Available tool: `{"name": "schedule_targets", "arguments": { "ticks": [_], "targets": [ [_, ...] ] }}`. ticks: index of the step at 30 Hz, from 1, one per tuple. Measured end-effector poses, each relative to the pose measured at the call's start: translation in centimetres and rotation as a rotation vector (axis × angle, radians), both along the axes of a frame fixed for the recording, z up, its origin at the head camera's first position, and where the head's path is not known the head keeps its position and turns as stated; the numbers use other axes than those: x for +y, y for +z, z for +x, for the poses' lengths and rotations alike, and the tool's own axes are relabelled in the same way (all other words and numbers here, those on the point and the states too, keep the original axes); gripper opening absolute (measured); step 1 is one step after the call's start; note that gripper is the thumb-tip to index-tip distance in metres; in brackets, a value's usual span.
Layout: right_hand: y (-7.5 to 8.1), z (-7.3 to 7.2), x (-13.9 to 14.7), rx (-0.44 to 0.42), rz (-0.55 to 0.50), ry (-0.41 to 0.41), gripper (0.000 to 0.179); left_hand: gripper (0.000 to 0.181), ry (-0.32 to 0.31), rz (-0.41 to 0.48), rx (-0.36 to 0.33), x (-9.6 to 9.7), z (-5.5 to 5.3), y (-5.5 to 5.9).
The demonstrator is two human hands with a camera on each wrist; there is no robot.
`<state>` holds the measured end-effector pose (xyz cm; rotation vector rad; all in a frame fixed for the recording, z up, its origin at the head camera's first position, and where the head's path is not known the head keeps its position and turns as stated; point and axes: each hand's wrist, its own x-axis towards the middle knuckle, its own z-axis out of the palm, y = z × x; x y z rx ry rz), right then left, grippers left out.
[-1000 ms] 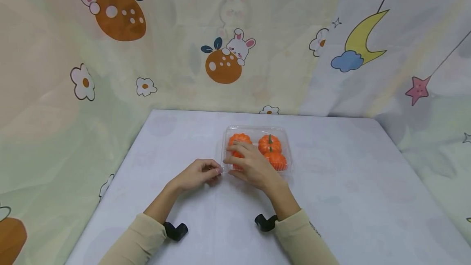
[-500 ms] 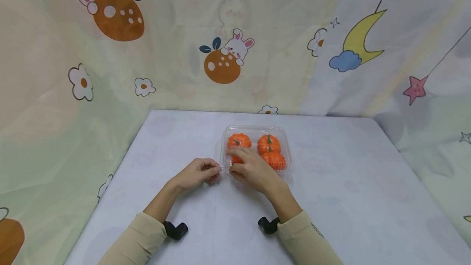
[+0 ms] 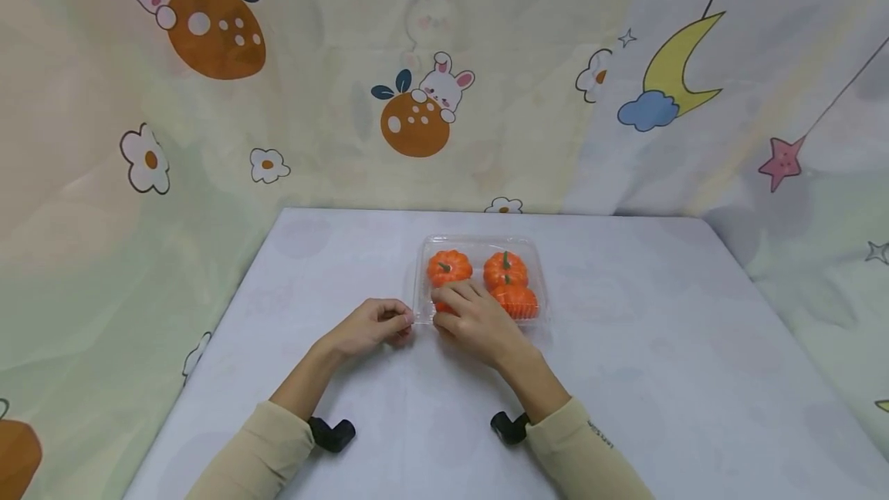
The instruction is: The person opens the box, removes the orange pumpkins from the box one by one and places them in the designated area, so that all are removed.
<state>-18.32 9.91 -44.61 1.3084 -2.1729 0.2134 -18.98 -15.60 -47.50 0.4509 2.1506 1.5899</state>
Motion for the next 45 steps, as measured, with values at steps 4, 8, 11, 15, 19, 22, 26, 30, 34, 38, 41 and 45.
{"name": "schedule_targets", "arguments": {
  "ticks": [4, 8, 11, 15, 19, 22, 26, 30, 34, 38, 41, 45],
  "targets": [
    [0.1, 0.1, -0.2, 0.046, 0.016, -0.03, 0.004, 0.03, 0.006, 0.015, -0.005, 0.0, 0.1, 0.2],
    [0.1, 0.2, -0.4, 0.087, 0.025, -0.023, 0.005, 0.03, 0.026, 0.024, -0.022, 0.1, 0.2, 0.4],
    [0.1, 0.2, -0.6, 0.091, 0.03, -0.021, 0.006, 0.029, 0.03, 0.016, -0.024, 0.0, 0.2, 0.4],
    [0.1, 0.2, -0.7, 0.075, 0.045, -0.034, 0.008, 0.03, 0.016, 0.008, -0.03, 0.1, 0.1, 0.4],
    [-0.1, 0.2, -0.8, 0.056, 0.081, -0.056, 0.006, 0.031, 0.007, 0.016, -0.04, 0.2, 0.0, 0.3],
    [-0.2, 0.1, -0.9, 0.035, 0.101, -0.066, 0.004, 0.032, 0.003, 0.028, -0.041, 0.3, -0.1, 0.3],
    [-0.5, 0.0, -0.9, 0.035, 0.115, -0.067, 0.008, 0.031, 0.005, 0.032, -0.043, 0.4, -0.1, 0.1],
    [-0.6, -0.1, -0.9, 0.064, 0.115, -0.056, 0.014, 0.03, 0.015, 0.025, -0.034, 0.5, -0.2, 0.1],
    [-1.2, -0.3, -0.7, 0.079, 0.111, -0.031, 0.019, 0.028, 0.029, 0.007, -0.015, 0.6, -0.2, 0.0],
    [-1.6, -0.4, -0.6, 0.093, 0.119, -0.013, 0.033, 0.027, 0.044, -0.004, -0.004, 0.6, -0.3, -0.2],
    [-1.7, -0.4, -0.5, 0.108, 0.135, -0.022, 0.044, 0.027, 0.059, -0.015, 0.01, 0.6, -0.4, -0.3],
    [-1.7, -0.4, -0.4, 0.126, 0.173, -0.052, 0.031, 0.025, 0.081, -0.024, 0.005, 0.8, -0.7, -0.5]
  ]
}}
